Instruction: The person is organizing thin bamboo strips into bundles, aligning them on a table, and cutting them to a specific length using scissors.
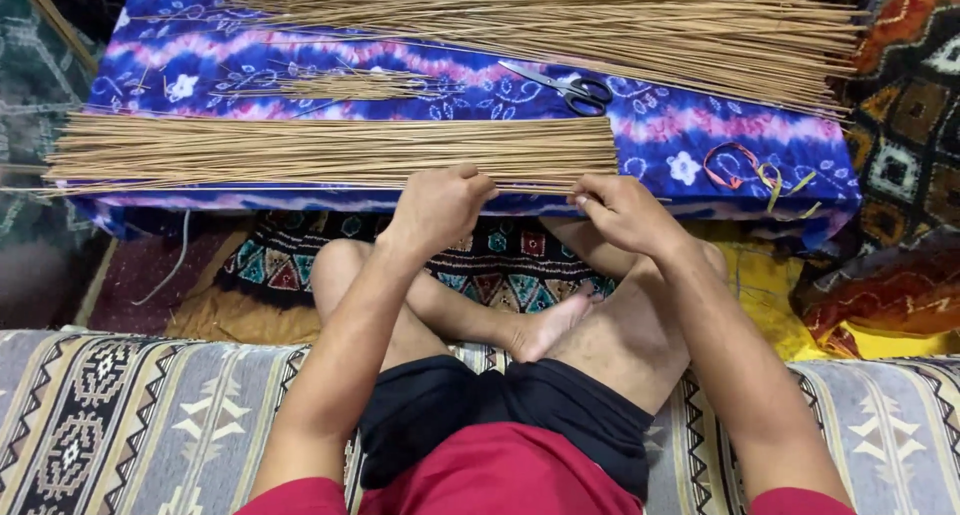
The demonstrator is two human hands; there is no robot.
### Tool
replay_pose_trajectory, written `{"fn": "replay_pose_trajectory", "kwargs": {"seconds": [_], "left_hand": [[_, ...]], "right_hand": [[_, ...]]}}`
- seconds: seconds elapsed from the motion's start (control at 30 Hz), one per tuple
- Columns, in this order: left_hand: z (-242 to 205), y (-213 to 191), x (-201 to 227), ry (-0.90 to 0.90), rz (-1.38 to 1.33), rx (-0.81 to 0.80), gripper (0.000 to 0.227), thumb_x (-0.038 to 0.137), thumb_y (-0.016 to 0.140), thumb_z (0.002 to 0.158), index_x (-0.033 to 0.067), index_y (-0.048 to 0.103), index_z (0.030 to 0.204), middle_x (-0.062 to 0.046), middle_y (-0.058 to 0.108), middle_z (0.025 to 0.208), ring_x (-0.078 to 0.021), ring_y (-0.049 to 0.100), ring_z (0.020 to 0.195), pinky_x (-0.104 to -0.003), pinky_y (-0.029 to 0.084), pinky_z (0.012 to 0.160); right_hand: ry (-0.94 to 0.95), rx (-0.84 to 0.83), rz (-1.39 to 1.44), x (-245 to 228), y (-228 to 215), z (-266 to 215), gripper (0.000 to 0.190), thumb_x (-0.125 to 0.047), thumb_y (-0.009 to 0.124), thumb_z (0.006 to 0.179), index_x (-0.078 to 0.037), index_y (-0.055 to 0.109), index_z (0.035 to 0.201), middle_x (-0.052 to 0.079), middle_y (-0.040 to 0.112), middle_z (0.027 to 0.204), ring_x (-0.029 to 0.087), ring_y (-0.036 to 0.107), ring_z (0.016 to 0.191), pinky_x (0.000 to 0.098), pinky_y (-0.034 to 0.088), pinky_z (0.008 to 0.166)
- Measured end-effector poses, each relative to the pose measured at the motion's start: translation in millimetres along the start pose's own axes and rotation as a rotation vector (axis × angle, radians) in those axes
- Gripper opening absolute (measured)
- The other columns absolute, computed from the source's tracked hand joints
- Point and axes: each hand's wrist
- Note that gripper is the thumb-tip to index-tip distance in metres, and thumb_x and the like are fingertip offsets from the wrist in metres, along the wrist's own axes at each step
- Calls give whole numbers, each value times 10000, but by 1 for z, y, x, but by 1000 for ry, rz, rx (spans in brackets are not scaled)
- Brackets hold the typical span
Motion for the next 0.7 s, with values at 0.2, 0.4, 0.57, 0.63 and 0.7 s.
{"fn": "replay_pose_trajectory", "kwargs": {"seconds": [0.2,0.4,0.57,0.63,0.7], "left_hand": [[-7,5,-39,-19,17,52,134,262,673,981,203,726,873,-2,653,749,-305,718,676,-415,584,570],[8,4,-76,-66,-3,52,107,257,680,973,197,717,893,-36,650,777,-333,714,703,-447,588,601],[30,38,-94,-97,-87,0,120,269,664,987,212,729,905,2,652,780,-287,726,740,-392,588,617],[34,46,-92,-108,-102,-30,112,279,671,978,217,731,906,7,658,784,-277,727,748,-389,591,625],[45,48,-90,-125,-212,-76,95,223,666,965,180,744,929,-30,682,785,-303,734,770,-401,593,644]], "right_hand": [[-33,12,-87,14,-2,20,174,-79,534,982,-50,702,1014,250,699,863,480,680,914,538,532,826],[3,161,-75,69,-18,36,190,-60,638,953,-44,772,1086,206,695,885,381,685,859,464,533,807],[90,335,189,120,-13,58,159,-67,741,936,-94,803,1081,126,731,886,192,678,814,311,539,737],[135,384,281,130,0,59,176,-69,756,932,-99,799,1100,94,734,885,132,667,808,273,540,724],[166,441,472,141,6,67,186,-91,732,969,-62,778,1147,67,753,908,105,642,805,273,556,752]]}}
Point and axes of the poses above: each hand's wrist, its own z-axis towards the middle knuckle, its own y-axis out of the palm, x = y × z
